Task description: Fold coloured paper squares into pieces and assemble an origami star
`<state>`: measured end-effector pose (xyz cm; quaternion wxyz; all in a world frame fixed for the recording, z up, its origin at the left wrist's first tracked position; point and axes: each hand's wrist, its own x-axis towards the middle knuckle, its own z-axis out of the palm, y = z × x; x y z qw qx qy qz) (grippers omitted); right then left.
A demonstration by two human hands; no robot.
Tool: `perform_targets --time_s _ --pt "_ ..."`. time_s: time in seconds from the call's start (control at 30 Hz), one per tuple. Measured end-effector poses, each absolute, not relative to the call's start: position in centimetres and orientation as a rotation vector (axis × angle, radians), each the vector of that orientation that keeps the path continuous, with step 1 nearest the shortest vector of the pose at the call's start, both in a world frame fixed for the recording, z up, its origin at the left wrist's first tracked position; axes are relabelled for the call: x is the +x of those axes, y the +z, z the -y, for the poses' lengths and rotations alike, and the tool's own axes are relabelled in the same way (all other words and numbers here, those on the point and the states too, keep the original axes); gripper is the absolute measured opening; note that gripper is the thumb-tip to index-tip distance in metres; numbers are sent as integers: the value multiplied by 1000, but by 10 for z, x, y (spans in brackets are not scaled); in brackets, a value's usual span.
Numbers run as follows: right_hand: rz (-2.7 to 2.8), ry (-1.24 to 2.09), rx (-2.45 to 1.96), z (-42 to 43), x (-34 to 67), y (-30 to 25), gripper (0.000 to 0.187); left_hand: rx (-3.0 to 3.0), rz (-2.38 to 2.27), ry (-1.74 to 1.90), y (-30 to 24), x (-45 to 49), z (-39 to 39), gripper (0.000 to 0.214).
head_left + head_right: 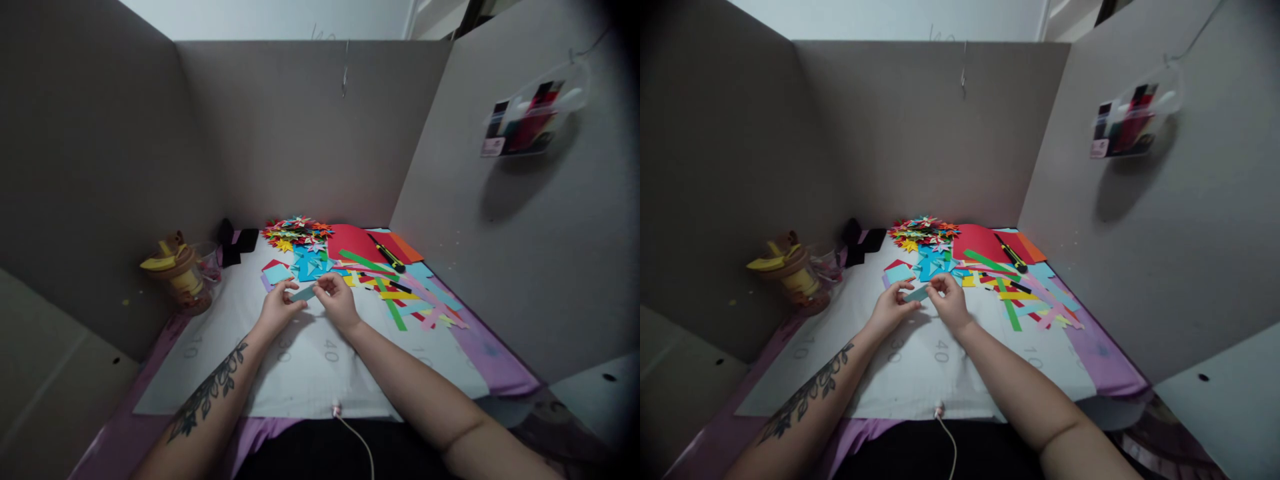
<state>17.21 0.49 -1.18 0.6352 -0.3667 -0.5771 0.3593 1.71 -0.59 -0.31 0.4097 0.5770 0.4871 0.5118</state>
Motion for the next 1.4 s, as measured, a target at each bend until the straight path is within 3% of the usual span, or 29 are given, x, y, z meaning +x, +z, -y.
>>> perform_targets --time_s 0.47,0.7,1.0,1.4 --pt "1142 972 -818 -11 173 -7 25 1462 -1259 1275 -6 18 5 31" --pt "1299 1177 -773 -8 164 -18 53 1425 -1190 1361 -5 19 6 30" --pt "1161 1265 -797 -8 160 -20 41 1391 -1187 1313 -2 22 8 32" --pt "1050 1022 -814 -31 193 -11 29 1326 -1216 1239 -7 17 2 34"
